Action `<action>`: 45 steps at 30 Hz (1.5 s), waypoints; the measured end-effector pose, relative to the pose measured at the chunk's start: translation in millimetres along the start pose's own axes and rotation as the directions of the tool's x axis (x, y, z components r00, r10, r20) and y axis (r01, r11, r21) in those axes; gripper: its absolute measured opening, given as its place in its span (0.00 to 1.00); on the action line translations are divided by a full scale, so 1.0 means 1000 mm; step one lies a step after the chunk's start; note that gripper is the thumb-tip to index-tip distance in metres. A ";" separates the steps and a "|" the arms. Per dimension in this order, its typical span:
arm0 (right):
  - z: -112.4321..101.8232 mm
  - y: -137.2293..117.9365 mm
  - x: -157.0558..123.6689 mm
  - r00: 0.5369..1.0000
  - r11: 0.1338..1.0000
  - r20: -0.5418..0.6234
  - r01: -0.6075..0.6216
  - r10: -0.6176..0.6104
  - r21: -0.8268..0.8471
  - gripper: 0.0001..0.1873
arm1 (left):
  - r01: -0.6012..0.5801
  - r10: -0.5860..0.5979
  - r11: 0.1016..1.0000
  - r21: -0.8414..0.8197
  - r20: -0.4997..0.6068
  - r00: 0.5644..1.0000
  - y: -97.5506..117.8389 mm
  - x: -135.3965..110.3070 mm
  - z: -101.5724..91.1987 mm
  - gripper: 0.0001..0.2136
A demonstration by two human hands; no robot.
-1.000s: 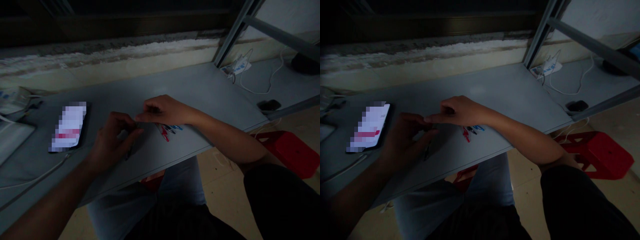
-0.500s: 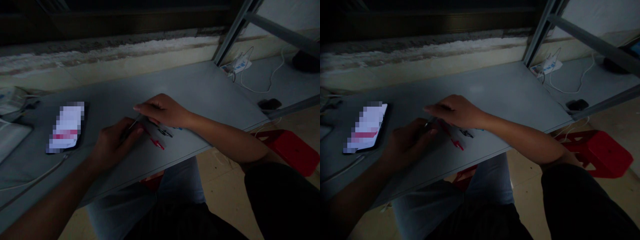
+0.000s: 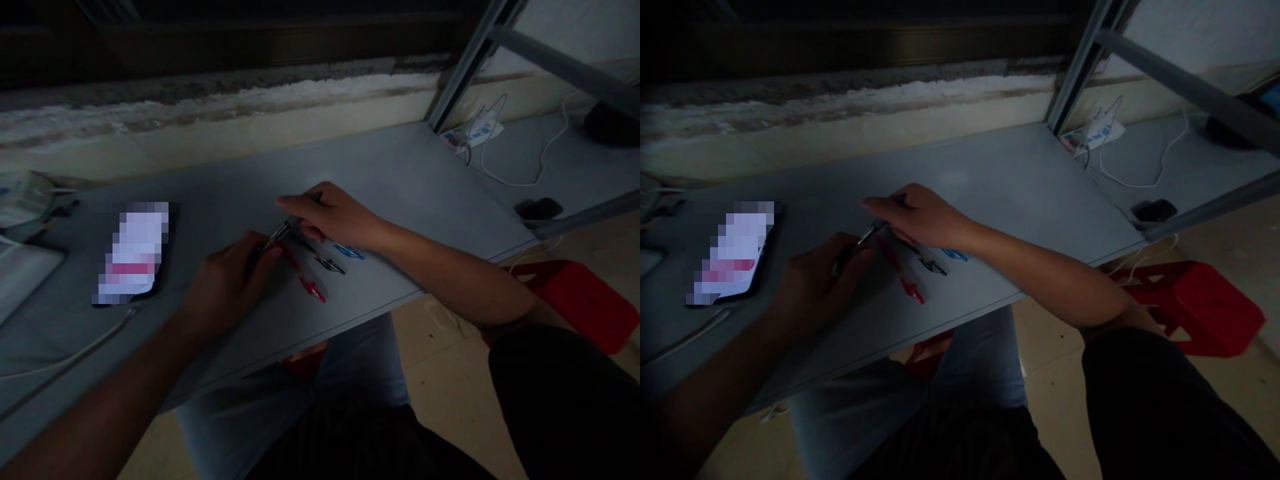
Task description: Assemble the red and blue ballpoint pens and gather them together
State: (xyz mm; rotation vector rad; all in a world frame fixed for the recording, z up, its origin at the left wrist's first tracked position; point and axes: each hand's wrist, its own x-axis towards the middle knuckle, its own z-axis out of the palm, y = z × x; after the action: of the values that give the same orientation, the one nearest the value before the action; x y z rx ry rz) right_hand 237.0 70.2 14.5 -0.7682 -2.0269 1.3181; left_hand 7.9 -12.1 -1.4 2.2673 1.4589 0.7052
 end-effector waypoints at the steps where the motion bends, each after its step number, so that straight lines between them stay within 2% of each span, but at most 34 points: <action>1: 0.000 0.000 0.000 1.000 1.000 0.003 -0.017 0.017 0.008 0.41 | -0.004 0.004 1.000 0.021 -0.002 1.000 0.000 0.000 0.000 0.07; 4: 0.001 -0.001 0.001 0.996 0.994 0.011 -0.088 0.087 0.061 0.42 | -0.031 0.034 0.993 0.111 -0.029 0.999 -0.001 -0.001 0.000 0.08; 8: 0.003 -0.003 0.001 0.980 0.976 0.026 -0.201 0.199 0.089 0.45 | -0.007 0.021 0.940 0.342 -0.038 0.999 -0.001 -0.003 0.005 0.17; 10: 0.002 -0.004 0.000 0.973 0.976 0.087 -0.215 0.211 0.038 0.46 | 0.004 -0.004 0.896 0.444 -0.001 1.000 -0.001 -0.003 0.008 0.20; 12: 0.001 -0.004 -0.001 0.972 0.983 0.150 -0.181 0.182 -0.022 0.46 | -0.022 -0.001 0.882 0.471 0.048 0.999 0.000 -0.003 0.009 0.21; 15: -0.003 -0.003 -0.002 0.977 0.994 0.183 -0.101 0.108 -0.047 0.43 | -0.050 0.009 0.927 0.371 0.113 0.994 0.001 -0.002 0.008 0.19; 21: -0.008 0.000 -0.001 0.969 0.997 0.239 0.071 -0.071 0.009 0.40 | -0.015 -0.019 0.990 0.138 0.241 0.970 0.004 0.000 0.000 0.17; 31: -0.005 0.001 -0.003 0.957 0.984 0.230 0.165 -0.177 0.071 0.39 | 0.016 -0.011 1.000 -0.014 0.317 0.948 0.006 -0.002 -0.005 0.20; 35: -0.003 0.005 0.001 0.973 0.981 0.142 0.172 -0.182 0.086 0.38 | 0.055 -0.046 0.998 -0.036 0.223 0.974 0.006 -0.001 -0.001 0.18; 38: -0.005 0.006 0.003 0.963 0.984 0.210 0.149 -0.168 0.101 0.35 | 0.029 -0.030 1.000 0.004 0.156 0.987 0.003 -0.002 0.003 0.17; 41: -0.005 0.007 0.003 0.958 0.992 0.268 0.080 -0.105 0.102 0.36 | -0.047 0.039 0.993 0.106 0.082 0.996 -0.001 -0.005 0.005 0.18; 45: -0.001 0.006 0.002 0.988 0.991 0.157 -0.015 -0.007 0.135 0.39 | -0.145 0.167 0.946 0.289 -0.051 0.985 -0.003 -0.004 0.005 0.21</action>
State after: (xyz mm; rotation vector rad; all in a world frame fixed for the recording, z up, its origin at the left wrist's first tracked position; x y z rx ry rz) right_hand 237.4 74.8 9.7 -0.6240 -2.0315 1.5444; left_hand 7.1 -14.7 -7.6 2.6254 1.5107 0.6676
